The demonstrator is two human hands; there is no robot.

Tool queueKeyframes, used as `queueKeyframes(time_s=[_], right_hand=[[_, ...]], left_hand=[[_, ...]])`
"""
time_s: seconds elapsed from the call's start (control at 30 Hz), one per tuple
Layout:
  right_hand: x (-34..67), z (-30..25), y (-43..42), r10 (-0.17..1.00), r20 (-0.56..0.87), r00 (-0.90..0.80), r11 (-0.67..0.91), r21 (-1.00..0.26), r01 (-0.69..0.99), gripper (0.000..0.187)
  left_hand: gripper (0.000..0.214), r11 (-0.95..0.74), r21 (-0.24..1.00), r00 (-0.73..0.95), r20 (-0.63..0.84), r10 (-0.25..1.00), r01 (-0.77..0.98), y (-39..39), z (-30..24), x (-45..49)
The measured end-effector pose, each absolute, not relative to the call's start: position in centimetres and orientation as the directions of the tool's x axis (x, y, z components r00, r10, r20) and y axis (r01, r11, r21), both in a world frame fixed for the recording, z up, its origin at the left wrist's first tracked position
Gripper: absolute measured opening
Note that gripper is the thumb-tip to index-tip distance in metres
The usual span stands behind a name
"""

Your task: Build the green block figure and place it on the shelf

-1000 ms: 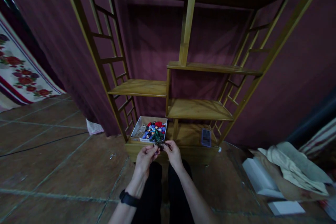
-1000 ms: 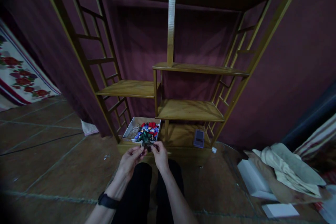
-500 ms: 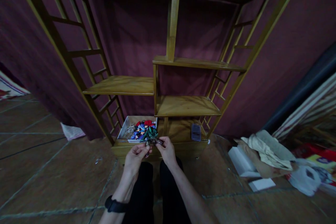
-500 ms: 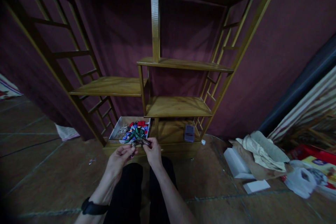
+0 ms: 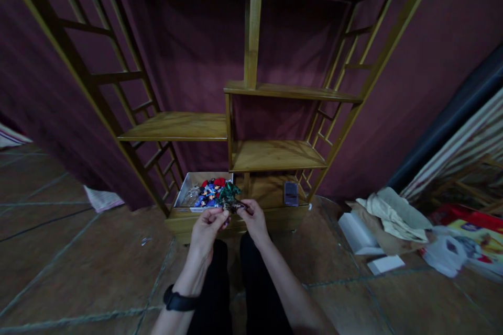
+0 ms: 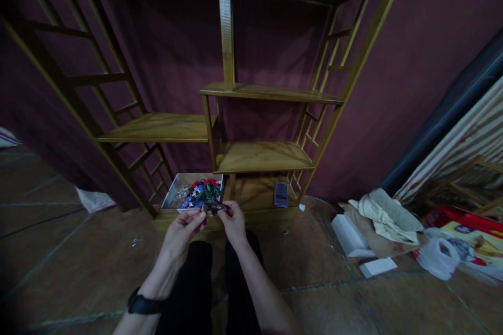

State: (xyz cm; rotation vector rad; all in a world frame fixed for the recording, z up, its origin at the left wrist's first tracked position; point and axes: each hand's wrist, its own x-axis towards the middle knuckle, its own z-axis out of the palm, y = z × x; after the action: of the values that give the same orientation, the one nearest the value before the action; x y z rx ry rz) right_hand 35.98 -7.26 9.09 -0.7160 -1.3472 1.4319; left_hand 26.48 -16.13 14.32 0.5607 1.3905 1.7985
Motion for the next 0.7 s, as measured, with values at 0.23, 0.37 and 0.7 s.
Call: queueKeyframes(time_s=[0.23, 0.37, 0.7], right_hand=[[35.9, 8.4, -7.6, 0.919, 0.112, -0.379, -0.075, -0.893, -0.444, 0.025], [35.5, 8.2, -7.8, 0.924, 0.061, -0.377, -0.143, -0.86, -0.491, 0.026], [35.4, 7.8, -7.1, 0.91, -0.018, -0.414, -0.303, -0.711, -0.635, 0.034]], left_hand=[[0.037, -0.138, 0.984, -0.64, 0.034, 0.767, -0.113, -15.5, 13.4, 27.3], [0.033, -0.165, 0.985, -0.633, 0.155, 0.758, 0.044, -15.4, 12.8, 27.6], [0.021, 0.074, 0.71, -0.47, 0.38, 0.797, 0.7, -16.8, 13.8, 28.6]])
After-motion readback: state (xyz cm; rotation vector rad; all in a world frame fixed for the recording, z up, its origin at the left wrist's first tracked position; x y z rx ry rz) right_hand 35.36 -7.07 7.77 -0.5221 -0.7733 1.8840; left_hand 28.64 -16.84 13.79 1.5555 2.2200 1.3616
